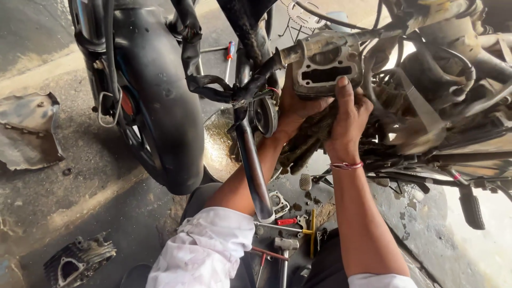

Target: The person sits on the ground beside a motorcycle with the engine partially disassembled and cleans engine parts with a cloth. They fit the cylinder over the piston, work on the cylinder head with a screwdriver, and install the piston and cylinder assembly back onto the engine.

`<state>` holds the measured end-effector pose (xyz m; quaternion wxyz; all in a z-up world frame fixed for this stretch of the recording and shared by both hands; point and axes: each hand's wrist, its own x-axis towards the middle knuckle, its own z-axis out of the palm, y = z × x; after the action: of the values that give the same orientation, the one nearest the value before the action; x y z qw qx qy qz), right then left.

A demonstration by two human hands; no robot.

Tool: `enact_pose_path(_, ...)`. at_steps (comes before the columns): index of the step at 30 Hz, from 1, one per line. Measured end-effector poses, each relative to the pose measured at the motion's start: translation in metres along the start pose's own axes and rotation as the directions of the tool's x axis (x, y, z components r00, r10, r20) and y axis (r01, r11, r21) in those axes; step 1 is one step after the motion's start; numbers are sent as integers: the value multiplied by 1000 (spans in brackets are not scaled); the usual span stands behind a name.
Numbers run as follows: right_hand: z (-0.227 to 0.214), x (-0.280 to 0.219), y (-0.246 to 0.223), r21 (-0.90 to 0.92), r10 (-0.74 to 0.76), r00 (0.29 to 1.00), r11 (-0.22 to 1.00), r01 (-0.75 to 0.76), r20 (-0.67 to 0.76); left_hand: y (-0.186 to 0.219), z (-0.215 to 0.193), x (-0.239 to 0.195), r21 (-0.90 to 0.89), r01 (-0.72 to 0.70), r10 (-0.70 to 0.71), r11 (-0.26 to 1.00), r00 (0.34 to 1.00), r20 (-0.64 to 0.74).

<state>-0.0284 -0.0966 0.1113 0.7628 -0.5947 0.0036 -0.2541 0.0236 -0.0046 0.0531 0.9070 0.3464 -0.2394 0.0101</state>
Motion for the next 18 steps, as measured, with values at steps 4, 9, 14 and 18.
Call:
enact_pose_path(4,-11,6,11,-32,-14,999,999,13,-40,-3,0,3,19,26,-26,999,999,-33)
enact_pose_path(9,0,1,-3,32,-3,1000,999,3,-8,-5,3,3,68,15,-9,998,997,-82)
enact_pose_path(14,9,-2,-12,18,-40,999,999,40,-6,-1,11,7,9,-161,161,987,986,-53)
enact_pose_path(18,3,0,-9,-107,-109,993,989,105,-36,4,18,9,-77,-217,215,973,976,-30)
